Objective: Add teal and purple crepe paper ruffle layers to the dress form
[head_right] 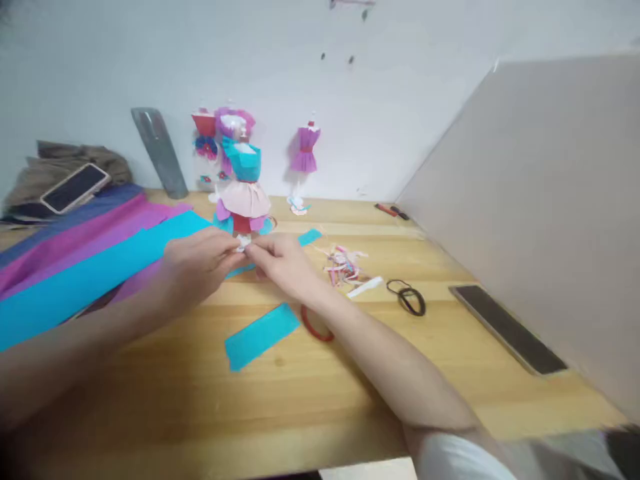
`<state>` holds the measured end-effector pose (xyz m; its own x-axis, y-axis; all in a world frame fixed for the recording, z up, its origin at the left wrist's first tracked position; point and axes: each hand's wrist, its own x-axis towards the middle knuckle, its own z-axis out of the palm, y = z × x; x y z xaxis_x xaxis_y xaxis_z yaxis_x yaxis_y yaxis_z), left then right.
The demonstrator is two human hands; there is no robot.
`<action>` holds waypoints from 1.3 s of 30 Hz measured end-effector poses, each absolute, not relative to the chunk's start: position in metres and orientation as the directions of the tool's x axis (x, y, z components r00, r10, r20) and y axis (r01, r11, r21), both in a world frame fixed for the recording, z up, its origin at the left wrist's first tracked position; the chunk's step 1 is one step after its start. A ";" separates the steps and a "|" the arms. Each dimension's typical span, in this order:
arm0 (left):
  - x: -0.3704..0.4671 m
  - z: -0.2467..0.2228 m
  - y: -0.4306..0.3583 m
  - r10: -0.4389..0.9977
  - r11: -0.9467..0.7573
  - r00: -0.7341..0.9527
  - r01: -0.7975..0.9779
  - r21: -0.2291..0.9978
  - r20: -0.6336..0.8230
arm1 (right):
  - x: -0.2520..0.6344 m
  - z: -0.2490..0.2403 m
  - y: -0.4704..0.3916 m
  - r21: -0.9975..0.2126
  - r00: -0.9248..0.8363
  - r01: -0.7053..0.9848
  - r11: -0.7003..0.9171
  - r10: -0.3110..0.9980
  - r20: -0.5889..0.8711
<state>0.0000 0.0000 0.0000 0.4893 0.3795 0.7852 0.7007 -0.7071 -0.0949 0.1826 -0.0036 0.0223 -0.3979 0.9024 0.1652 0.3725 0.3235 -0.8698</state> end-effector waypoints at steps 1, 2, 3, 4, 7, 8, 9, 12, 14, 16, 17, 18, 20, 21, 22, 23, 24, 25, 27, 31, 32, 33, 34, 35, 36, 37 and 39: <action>-0.001 0.001 0.000 0.361 -0.710 0.523 0.690 -0.136 0.772 | 0.182 0.021 -0.005 -0.876 -0.395 0.364 0.315 0.904 0.161; -0.001 0.002 0.000 0.353 -0.715 0.544 0.681 -0.155 0.761 | 0.181 0.020 -0.005 -0.881 -0.395 0.357 0.310 0.905 0.158; -0.002 0.003 0.001 0.357 -0.722 0.552 0.675 -0.153 0.754 | 0.181 0.020 -0.006 -0.884 -0.396 0.351 0.308 0.905 0.157; -0.002 0.004 0.001 0.371 -0.730 0.548 0.672 -0.129 0.750 | 0.181 0.019 -0.006 -0.886 -0.399 0.346 0.309 0.903 0.158; -0.002 0.009 0.003 0.478 -0.745 0.456 0.664 0.071 0.751 | 0.184 0.018 -0.005 -0.882 -0.420 0.337 0.329 0.891 0.172; -0.002 0.011 0.004 0.560 -0.740 0.410 0.638 0.212 0.720 | 0.185 0.018 -0.004 -0.878 -0.435 0.339 0.338 0.884 0.172; -0.003 0.014 0.005 0.663 -0.710 0.373 0.591 0.384 0.649 | 0.187 0.018 -0.003 -0.873 -0.455 0.342 0.347 0.874 0.170; -0.008 0.023 0.008 0.882 -0.411 0.394 0.378 0.830 0.258 | 0.191 0.020 0.000 -0.866 -0.517 0.350 0.357 0.845 0.140; -0.012 0.027 0.011 0.884 -0.203 0.465 0.301 0.932 0.042 | 0.193 0.020 0.001 -0.872 -0.549 0.344 0.349 0.828 0.114; -0.015 0.028 0.014 0.855 -0.114 0.517 0.274 0.955 -0.046 | 0.193 0.020 0.002 -0.885 -0.567 0.331 0.328 0.819 0.091; -0.017 0.028 0.015 0.839 -0.100 0.540 0.264 0.959 -0.061 | 0.194 0.020 0.002 -0.891 -0.575 0.321 0.320 0.814 0.085; -0.018 0.028 0.016 0.828 -0.095 0.557 0.249 0.964 -0.062 | 0.194 0.020 0.002 -0.898 -0.582 0.309 0.313 0.809 0.082; -0.019 0.028 0.016 0.806 -0.099 0.590 0.222 0.970 -0.053 | 0.194 0.020 0.003 -0.909 -0.599 0.286 0.304 0.797 0.078; -0.019 0.029 0.016 0.793 -0.107 0.607 0.218 0.970 -0.049 | 0.195 0.020 0.003 -0.912 -0.610 0.278 0.302 0.789 0.075; -0.020 0.030 0.016 0.780 -0.123 0.624 0.229 0.966 -0.049 | 0.195 0.020 0.003 -0.913 -0.622 0.274 0.302 0.780 0.072; -0.020 0.032 0.016 0.768 -0.146 0.638 0.253 0.956 -0.051 | 0.195 0.020 0.003 -0.913 -0.632 0.272 0.304 0.772 0.069; -0.020 0.034 0.016 0.759 -0.175 0.648 0.283 0.943 -0.054 | 0.195 0.020 0.003 -0.912 -0.640 0.271 0.309 0.765 0.069; -0.021 0.035 0.016 0.754 -0.201 0.654 0.310 0.929 -0.055 | 0.195 0.020 0.003 -0.909 -0.643 0.271 0.316 0.762 0.073; -0.022 0.038 0.017 0.750 -0.218 0.659 0.333 0.918 -0.061 | 0.195 0.020 0.003 -0.905 -0.637 0.269 0.328 0.765 0.088; -0.023 0.038 0.018 0.763 -0.144 0.641 0.298 0.944 -0.087 | 0.195 0.019 0.002 -0.896 -0.619 0.276 0.348 0.777 0.111; -0.023 0.038 0.019 0.778 -0.123 0.622 0.288 0.950 -0.088 | 0.195 0.018 0.002 -0.893 -0.607 0.282 0.352 0.786 0.118; -0.022 0.038 0.019 0.796 -0.104 0.600 0.277 0.955 -0.087 | 0.196 0.018 0.003 -0.891 -0.590 0.289 0.351 0.798 0.123; -0.022 0.038 0.019 0.812 -0.091 0.577 0.266 0.960 -0.083 | 0.196 0.017 0.003 -0.890 -0.570 0.296 0.348 0.812 0.128; -0.021 0.038 0.018 0.828 -0.090 0.555 0.262 0.961 -0.074 | 0.197 0.016 0.004 -0.889 -0.553 0.303 0.344 0.823 0.130; -0.020 0.038 0.018 0.845 -0.100 0.532 0.268 0.958 -0.060 | 0.197 0.016 0.004 -0.887 -0.541 0.310 0.343 0.831 0.132; -0.020 0.037 0.017 0.861 -0.123 0.506 0.288 0.950 -0.042 | 0.197 0.015 0.005 -0.883 -0.536 0.318 0.346 0.833 0.133; -0.019 0.035 0.015 0.894 -0.216 0.446 0.363 0.907 0.034 | 0.196 0.015 0.005 -0.858 -0.538 0.345 0.381 0.829 0.152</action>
<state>-0.0185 0.0146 0.0346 0.4461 0.8943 0.0340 0.3629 -0.2156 0.9065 0.1962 0.0048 0.0152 -0.5377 0.8293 0.1520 0.3447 0.3807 -0.8580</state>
